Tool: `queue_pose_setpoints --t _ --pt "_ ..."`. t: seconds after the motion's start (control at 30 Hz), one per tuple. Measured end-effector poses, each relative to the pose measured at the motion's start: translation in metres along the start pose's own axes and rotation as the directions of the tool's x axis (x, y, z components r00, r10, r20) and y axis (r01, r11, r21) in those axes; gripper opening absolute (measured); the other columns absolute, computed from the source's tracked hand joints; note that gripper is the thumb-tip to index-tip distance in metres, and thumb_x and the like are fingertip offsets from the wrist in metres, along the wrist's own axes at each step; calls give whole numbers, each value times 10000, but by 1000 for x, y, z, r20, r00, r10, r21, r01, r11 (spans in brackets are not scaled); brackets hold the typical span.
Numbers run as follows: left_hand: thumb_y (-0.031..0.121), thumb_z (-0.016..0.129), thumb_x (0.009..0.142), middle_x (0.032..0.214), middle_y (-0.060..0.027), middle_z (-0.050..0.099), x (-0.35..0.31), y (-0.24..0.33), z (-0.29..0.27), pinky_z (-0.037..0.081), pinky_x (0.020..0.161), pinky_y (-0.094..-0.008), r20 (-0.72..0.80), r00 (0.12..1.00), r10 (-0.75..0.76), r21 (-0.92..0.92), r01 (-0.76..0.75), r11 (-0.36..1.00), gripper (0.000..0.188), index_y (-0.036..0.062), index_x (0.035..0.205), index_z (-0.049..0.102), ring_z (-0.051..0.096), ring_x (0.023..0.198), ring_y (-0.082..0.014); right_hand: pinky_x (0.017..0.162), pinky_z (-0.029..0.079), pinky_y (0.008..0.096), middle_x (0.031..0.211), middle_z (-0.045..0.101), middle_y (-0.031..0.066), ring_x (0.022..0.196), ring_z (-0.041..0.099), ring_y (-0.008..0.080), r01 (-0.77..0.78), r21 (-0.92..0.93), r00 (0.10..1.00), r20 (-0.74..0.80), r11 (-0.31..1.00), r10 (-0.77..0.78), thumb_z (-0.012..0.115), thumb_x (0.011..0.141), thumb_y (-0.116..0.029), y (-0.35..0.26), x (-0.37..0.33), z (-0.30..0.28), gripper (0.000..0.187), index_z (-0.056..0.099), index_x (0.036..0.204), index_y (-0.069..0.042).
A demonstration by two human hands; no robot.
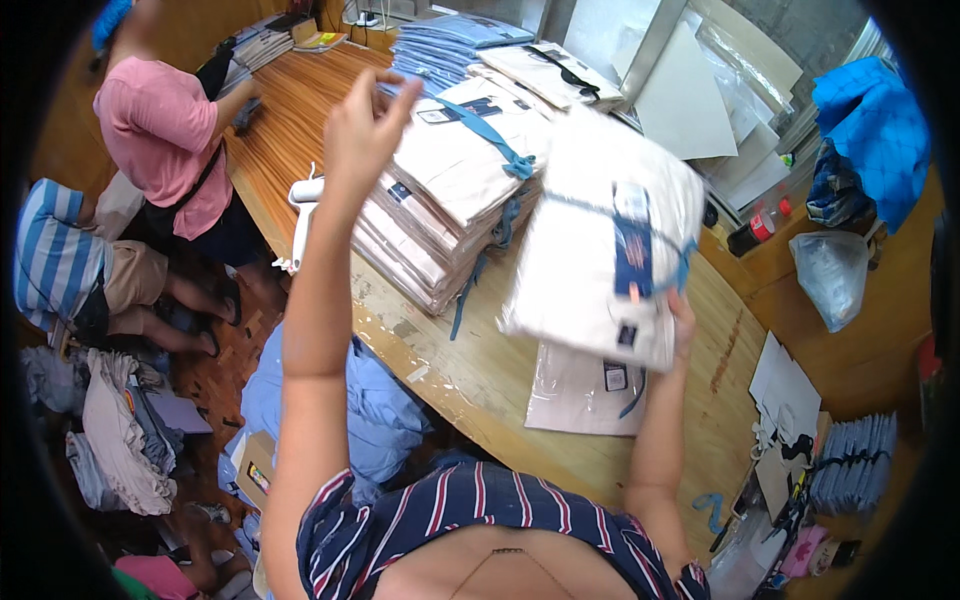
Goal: The person ties bundles of packaged shirts using blue ribbons, stacks them, and places the bundles on the floor.
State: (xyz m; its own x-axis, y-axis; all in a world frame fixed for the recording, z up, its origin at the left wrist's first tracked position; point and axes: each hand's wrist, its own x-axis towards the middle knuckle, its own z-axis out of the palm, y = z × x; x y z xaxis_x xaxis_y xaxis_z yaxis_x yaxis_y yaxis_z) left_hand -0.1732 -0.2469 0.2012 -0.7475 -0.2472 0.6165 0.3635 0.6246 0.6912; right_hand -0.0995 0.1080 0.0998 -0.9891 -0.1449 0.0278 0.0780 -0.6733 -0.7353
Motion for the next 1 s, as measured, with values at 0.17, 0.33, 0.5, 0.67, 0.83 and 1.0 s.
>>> queue_pose_setpoints --t 0.17,0.33,0.5,0.67,0.83,1.0 --pt "594 446 695 967 -236 530 97 -99 54 398 791 -363 350 855 -384 540 151 828 693 -39 960 544 516 926 -323 852 377 345 1065 480 128 996 464 229 -269 -233 936 -292 934 197 513 714 -81 6 -82 -81 514 305 1175 8" --pt "547 698 454 945 -228 545 112 -139 89 423 747 -338 492 797 -350 533 42 845 799 -110 885 550 540 872 -305 814 365 259 1022 493 81 919 480 158 -364 -444 916 -333 819 226 583 696 -83 18 -110 -107 517 348 1145 20" --pt "127 625 693 894 -135 560 71 -29 66 492 658 -258 820 525 -230 -101 528 843 434 -43 1046 438 575 742 -151 809 365 254 1012 497 82 911 480 148 -331 -453 907 -394 828 148 588 706 -86 28 -118 -120 492 365 1129 30" --pt "130 627 684 872 -87 563 5 52 53 450 692 -218 716 688 117 -367 228 902 368 -19 986 479 550 749 -108 781 388 253 1013 499 85 895 489 150 -313 -388 910 -385 867 156 590 719 -101 31 -120 -122 488 366 1132 29" --pt "271 693 621 900 -143 563 -107 61 90 384 788 -253 643 713 -281 -298 571 765 516 -20 994 486 520 873 -162 788 385 268 1012 499 93 917 478 156 -200 -586 890 -444 785 -105 478 804 -313 40 -127 -144 485 354 1163 -12" --pt "172 627 711 969 -159 509 -232 20 146 461 704 -286 738 390 -551 -84 863 499 560 -50 1116 312 525 850 -190 873 331 292 1155 418 124 1039 421 213 -393 -441 742 -670 807 -5 264 786 -583 3 -138 -133 713 279 1223 -19"
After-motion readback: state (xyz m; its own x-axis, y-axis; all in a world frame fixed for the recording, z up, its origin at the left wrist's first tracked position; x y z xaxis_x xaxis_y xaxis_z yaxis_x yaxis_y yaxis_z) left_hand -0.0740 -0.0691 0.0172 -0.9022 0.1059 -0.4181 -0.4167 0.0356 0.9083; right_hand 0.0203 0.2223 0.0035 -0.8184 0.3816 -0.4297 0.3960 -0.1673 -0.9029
